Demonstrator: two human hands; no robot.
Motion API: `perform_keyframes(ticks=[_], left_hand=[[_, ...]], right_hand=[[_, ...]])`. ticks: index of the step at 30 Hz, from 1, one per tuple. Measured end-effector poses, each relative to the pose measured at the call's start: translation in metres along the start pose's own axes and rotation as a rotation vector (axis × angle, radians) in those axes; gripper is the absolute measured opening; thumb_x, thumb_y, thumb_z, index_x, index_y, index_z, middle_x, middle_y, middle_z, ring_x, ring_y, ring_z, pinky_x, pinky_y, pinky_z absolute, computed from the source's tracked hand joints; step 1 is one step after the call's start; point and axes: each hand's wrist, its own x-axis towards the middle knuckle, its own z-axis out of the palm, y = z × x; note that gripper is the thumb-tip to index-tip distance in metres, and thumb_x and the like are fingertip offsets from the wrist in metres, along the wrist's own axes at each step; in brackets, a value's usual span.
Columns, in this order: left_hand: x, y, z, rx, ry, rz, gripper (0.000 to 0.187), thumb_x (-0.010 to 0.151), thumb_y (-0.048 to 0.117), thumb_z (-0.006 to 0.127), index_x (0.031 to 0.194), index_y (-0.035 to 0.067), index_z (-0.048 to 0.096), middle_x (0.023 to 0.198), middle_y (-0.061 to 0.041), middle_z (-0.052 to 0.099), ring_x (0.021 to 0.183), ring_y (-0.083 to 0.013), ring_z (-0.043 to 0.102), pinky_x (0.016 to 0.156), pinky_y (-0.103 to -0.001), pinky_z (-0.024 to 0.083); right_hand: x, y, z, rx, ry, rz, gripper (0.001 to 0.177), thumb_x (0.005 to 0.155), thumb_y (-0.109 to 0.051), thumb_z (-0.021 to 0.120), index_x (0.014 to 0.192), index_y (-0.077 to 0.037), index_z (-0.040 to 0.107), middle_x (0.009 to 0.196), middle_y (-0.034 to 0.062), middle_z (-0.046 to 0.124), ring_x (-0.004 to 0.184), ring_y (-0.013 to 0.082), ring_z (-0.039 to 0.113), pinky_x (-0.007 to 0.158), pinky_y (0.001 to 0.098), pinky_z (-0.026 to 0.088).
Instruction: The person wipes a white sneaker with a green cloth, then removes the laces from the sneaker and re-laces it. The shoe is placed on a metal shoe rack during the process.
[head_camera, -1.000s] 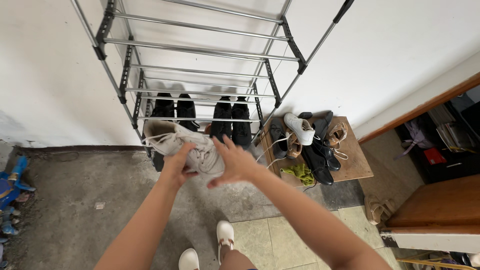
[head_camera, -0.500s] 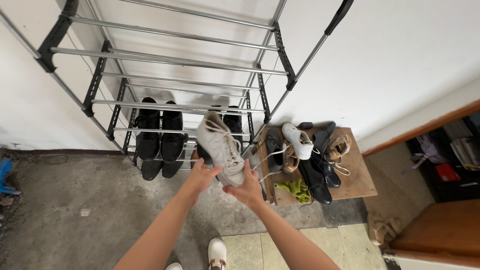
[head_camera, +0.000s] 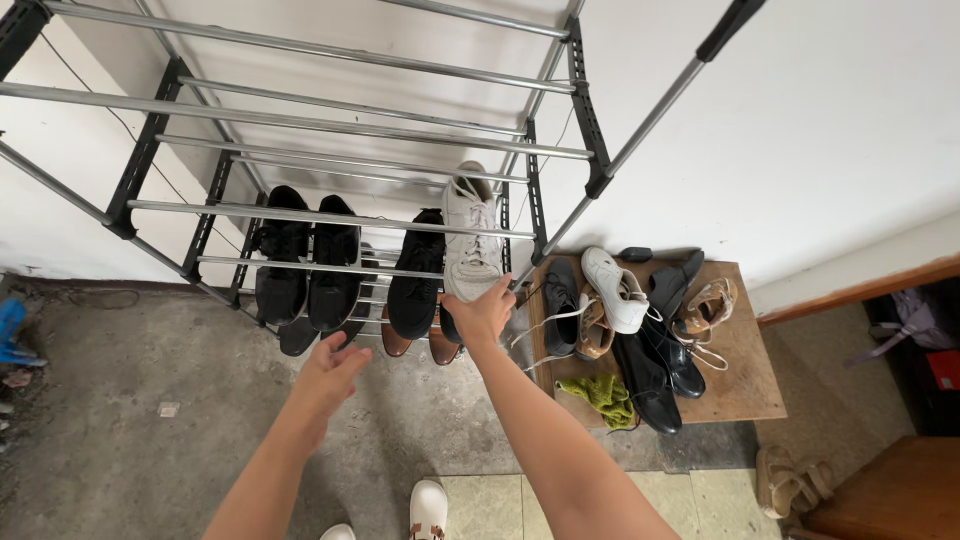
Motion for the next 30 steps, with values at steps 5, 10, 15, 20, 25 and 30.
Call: perform_keyframes(ticks=[5, 10, 15, 20, 25, 30], left_hand=[[0.003, 0.003, 0.012, -0.002, -0.021, -0.022, 0.084, 0.084, 0.036, 0.071, 0.156, 0.012, 0.035, 0.150, -0.009, 0.057, 0.134, -0.0221, 0.057, 0.107, -0.041, 0.046], [0.002, 0.012, 0.025, -0.016, -0.066, -0.040, 0.083, 0.085, 0.035, 0.071, 0.156, 0.013, 0.033, 0.149, -0.007, 0.055, 0.135, -0.0216, 0.055, 0.108, -0.041, 0.044], [0.002, 0.020, 0.044, 0.032, -0.116, -0.020, 0.078, 0.085, 0.033, 0.071, 0.153, 0.012, 0.040, 0.141, -0.007, 0.063, 0.128, -0.0224, 0.060, 0.105, -0.041, 0.046], [-0.006, 0.019, 0.061, 0.093, -0.269, -0.019, 0.064, 0.088, 0.032, 0.068, 0.146, 0.010, 0.052, 0.133, -0.005, 0.067, 0.120, -0.0188, 0.065, 0.101, -0.038, 0.048], [-0.009, 0.014, 0.085, 0.186, -0.408, -0.020, 0.056, 0.089, 0.030, 0.066, 0.140, 0.011, 0.058, 0.129, -0.004, 0.070, 0.117, -0.0177, 0.067, 0.099, -0.036, 0.049], [-0.005, 0.012, 0.136, 0.235, -0.479, 0.012, 0.053, 0.089, 0.032, 0.066, 0.138, 0.010, 0.061, 0.127, -0.004, 0.071, 0.115, -0.0178, 0.069, 0.097, -0.035, 0.048]], right_hand=[[0.019, 0.017, 0.013, 0.039, -0.029, -0.063, 0.138, 0.058, -0.037, 0.094, 0.158, 0.002, 0.008, 0.157, 0.0273, 0.022, 0.141, 0.0460, 0.031, 0.113, 0.0487, 0.037], [0.016, 0.054, 0.023, 0.072, -0.035, -0.318, 0.127, 0.065, -0.032, 0.094, 0.156, 0.008, 0.015, 0.156, 0.0359, 0.019, 0.147, 0.0493, 0.026, 0.116, 0.0461, 0.035], [0.019, 0.072, 0.019, 0.128, -0.152, -0.225, 0.109, 0.069, -0.037, 0.087, 0.154, 0.001, 0.031, 0.154, 0.0240, 0.036, 0.139, 0.0378, 0.044, 0.111, 0.0415, 0.041], [0.010, 0.116, -0.041, -0.182, -0.336, -0.256, 0.073, 0.075, -0.046, 0.083, 0.132, -0.003, 0.065, 0.137, 0.0226, 0.057, 0.127, 0.0350, 0.057, 0.108, 0.0405, 0.046], [0.006, 0.185, -0.132, -0.171, -0.448, -0.073, 0.067, 0.080, -0.046, 0.081, 0.129, -0.001, 0.067, 0.126, 0.0162, 0.071, 0.114, 0.0266, 0.069, 0.098, 0.0370, 0.053], [0.035, 0.247, -0.217, -0.054, -0.335, 0.125, 0.063, 0.079, -0.039, 0.079, 0.127, 0.001, 0.068, 0.112, 0.0160, 0.077, 0.091, 0.0342, 0.074, 0.080, 0.0437, 0.060]])
